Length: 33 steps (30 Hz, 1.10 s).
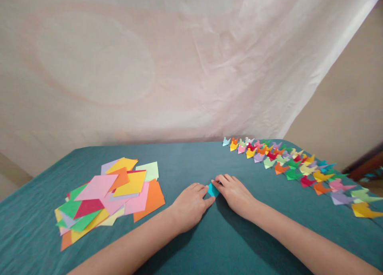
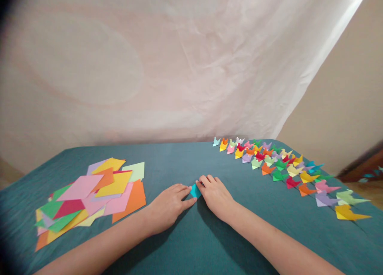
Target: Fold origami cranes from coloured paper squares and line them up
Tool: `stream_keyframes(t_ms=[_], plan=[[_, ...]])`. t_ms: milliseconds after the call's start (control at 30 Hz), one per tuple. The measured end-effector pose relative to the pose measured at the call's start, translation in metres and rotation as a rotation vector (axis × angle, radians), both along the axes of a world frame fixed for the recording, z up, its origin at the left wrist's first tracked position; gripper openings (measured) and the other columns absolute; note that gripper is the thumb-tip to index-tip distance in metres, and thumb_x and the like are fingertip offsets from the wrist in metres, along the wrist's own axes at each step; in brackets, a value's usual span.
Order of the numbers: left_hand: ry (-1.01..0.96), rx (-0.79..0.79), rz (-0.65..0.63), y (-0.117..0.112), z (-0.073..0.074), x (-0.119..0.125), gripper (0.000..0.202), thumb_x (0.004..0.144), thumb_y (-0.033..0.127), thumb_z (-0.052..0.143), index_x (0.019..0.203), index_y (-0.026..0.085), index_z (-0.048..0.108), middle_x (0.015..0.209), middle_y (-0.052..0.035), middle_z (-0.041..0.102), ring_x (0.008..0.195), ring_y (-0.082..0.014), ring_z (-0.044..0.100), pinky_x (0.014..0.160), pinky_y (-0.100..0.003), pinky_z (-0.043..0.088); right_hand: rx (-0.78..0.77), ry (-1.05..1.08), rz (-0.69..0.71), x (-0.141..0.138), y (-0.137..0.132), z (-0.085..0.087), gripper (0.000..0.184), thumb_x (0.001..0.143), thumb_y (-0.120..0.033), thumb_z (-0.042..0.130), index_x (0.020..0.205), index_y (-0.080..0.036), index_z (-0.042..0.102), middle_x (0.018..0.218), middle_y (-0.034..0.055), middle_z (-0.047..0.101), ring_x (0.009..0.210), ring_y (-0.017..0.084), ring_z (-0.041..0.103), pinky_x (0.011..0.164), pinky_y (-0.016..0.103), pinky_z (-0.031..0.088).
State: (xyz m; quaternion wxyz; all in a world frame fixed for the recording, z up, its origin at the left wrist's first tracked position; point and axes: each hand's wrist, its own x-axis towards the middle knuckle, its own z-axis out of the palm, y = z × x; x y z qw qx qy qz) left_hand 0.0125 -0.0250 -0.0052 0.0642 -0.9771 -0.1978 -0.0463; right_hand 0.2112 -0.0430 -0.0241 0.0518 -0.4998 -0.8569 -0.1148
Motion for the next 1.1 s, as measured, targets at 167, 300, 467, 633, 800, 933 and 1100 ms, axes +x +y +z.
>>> stream_keyframes(t_ms=[167, 300, 467, 633, 800, 933, 1100], plan=[[0.022, -0.021, -0.009, -0.001, 0.005, -0.001, 0.028, 0.086, 0.02, 0.046, 0.112, 0.017, 0.057, 0.114, -0.0139, 0.058, 0.108, -0.0245, 0.053, 0.093, -0.039, 0.039, 0.023, 0.003, 0.012, 0.001, 0.001, -0.004, 0.03, 0.088, -0.013, 0.045, 0.116, -0.017, 0.055, 0.101, 0.0093, 0.056, 0.09, 0.022, 0.05, 0.072, 0.034, 0.042], [0.016, -0.03, 0.0, 0.0, 0.005, 0.0, 0.027, 0.087, 0.017, 0.042, 0.111, 0.014, 0.056, 0.112, -0.0133, 0.06, 0.107, -0.0236, 0.053, 0.093, -0.037, 0.039, 0.021, 0.018, 0.029, 0.004, 0.0, -0.005, 0.033, 0.089, -0.012, 0.043, 0.12, -0.017, 0.052, 0.105, 0.0097, 0.055, 0.091, 0.022, 0.049, 0.073, 0.034, 0.042], [0.05, -0.004, 0.032, -0.001, 0.001, 0.003, 0.028, 0.087, 0.014, 0.04, 0.11, 0.009, 0.056, 0.112, -0.0136, 0.061, 0.105, -0.0234, 0.054, 0.091, -0.036, 0.039, -0.008, 0.043, 0.044, 0.008, -0.001, -0.007, 0.035, 0.089, -0.009, 0.041, 0.121, -0.018, 0.052, 0.107, 0.0095, 0.055, 0.094, 0.022, 0.049, 0.077, 0.033, 0.042], [0.067, 0.045, 0.053, -0.003, -0.002, 0.006, 0.031, 0.087, 0.015, 0.041, 0.113, 0.007, 0.055, 0.118, -0.0152, 0.058, 0.109, -0.0246, 0.052, 0.094, -0.037, 0.035, 0.028, 0.034, 0.043, 0.008, -0.006, -0.005, 0.034, 0.089, -0.011, 0.044, 0.121, -0.017, 0.052, 0.113, 0.0106, 0.054, 0.101, 0.023, 0.047, 0.079, 0.035, 0.041], [0.07, 0.04, 0.05, -0.003, -0.002, 0.007, 0.032, 0.087, 0.014, 0.039, 0.113, 0.007, 0.055, 0.116, -0.0149, 0.06, 0.108, -0.0249, 0.053, 0.091, -0.037, 0.036, 0.038, -0.045, 0.061, 0.002, -0.014, -0.001, 0.031, 0.087, -0.011, 0.047, 0.116, -0.016, 0.054, 0.11, 0.0106, 0.057, 0.099, 0.025, 0.049, 0.079, 0.037, 0.041], [0.06, 0.049, 0.044, -0.002, -0.003, 0.007, 0.031, 0.087, 0.015, 0.04, 0.113, 0.007, 0.056, 0.115, -0.0144, 0.06, 0.107, -0.0242, 0.053, 0.092, -0.036, 0.036, 0.042, -0.067, 0.091, 0.0, -0.022, 0.003, 0.027, 0.086, -0.012, 0.049, 0.111, -0.016, 0.057, 0.104, 0.0107, 0.06, 0.096, 0.025, 0.051, 0.079, 0.038, 0.041], [0.062, 0.041, 0.033, 0.0, -0.003, 0.006, 0.029, 0.086, 0.016, 0.042, 0.11, 0.009, 0.056, 0.112, -0.014, 0.061, 0.106, -0.0241, 0.053, 0.09, -0.036, 0.038, 0.02, -0.073, 0.104, 0.003, -0.028, 0.009, 0.027, 0.087, -0.015, 0.049, 0.112, -0.02, 0.058, 0.11, 0.0103, 0.06, 0.098, 0.024, 0.052, 0.082, 0.038, 0.039]])
